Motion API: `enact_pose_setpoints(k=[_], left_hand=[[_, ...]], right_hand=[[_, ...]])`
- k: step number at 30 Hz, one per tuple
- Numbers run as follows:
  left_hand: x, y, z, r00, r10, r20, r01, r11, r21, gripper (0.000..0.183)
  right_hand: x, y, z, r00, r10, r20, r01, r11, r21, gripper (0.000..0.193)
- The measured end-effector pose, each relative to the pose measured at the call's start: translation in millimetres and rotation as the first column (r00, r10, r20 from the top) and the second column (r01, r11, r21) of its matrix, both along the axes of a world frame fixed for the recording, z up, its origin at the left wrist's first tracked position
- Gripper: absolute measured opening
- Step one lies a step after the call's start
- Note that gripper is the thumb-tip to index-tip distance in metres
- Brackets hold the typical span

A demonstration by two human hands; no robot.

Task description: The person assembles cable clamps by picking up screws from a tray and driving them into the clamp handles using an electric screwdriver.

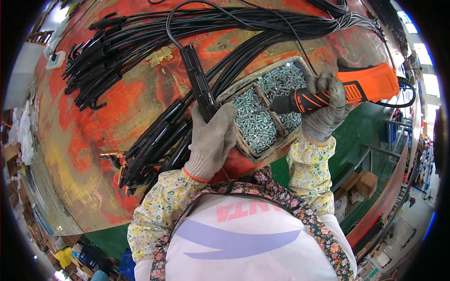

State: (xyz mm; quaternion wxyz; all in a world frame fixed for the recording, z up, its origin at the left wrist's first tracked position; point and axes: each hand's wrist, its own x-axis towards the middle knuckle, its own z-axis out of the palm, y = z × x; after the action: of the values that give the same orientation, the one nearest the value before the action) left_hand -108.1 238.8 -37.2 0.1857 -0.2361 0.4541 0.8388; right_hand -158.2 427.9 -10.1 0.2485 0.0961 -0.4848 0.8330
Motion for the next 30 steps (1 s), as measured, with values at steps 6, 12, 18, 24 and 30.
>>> enact_pose_setpoints(k=[6, 12, 18, 24, 30], left_hand=[[7.0, 11.4, 12.2, 0.999, 0.005, -0.046, -0.01, 0.995, -0.104, 0.034], [7.2, 26.8, 3.2, 0.994, 0.101, -0.049, -0.103, 0.994, -0.031, 0.048], [7.9, 21.8, -5.9, 0.997, 0.077, 0.015, -0.076, 0.997, -0.033, 0.055], [7.3, 23.1, -7.1, 0.996, 0.086, -0.009, -0.086, 0.995, -0.056, 0.059], [8.2, 20.7, -8.5, 0.997, 0.074, 0.015, -0.073, 0.996, -0.055, 0.066]], right_hand=[[10.5, 19.1, 20.7, 0.997, -0.059, 0.049, 0.065, 0.99, -0.124, 0.049], [25.9, 13.9, 52.2, 0.992, 0.109, -0.059, -0.12, 0.962, -0.244, 0.058], [21.2, 21.5, 21.2, 1.0, -0.021, 0.018, 0.023, 0.992, -0.123, 0.056], [22.2, 11.9, 28.1, 0.999, -0.034, 0.034, 0.037, 0.994, -0.107, 0.061], [23.6, 10.4, 36.8, 0.998, 0.066, 0.003, -0.064, 0.969, -0.239, 0.058]])
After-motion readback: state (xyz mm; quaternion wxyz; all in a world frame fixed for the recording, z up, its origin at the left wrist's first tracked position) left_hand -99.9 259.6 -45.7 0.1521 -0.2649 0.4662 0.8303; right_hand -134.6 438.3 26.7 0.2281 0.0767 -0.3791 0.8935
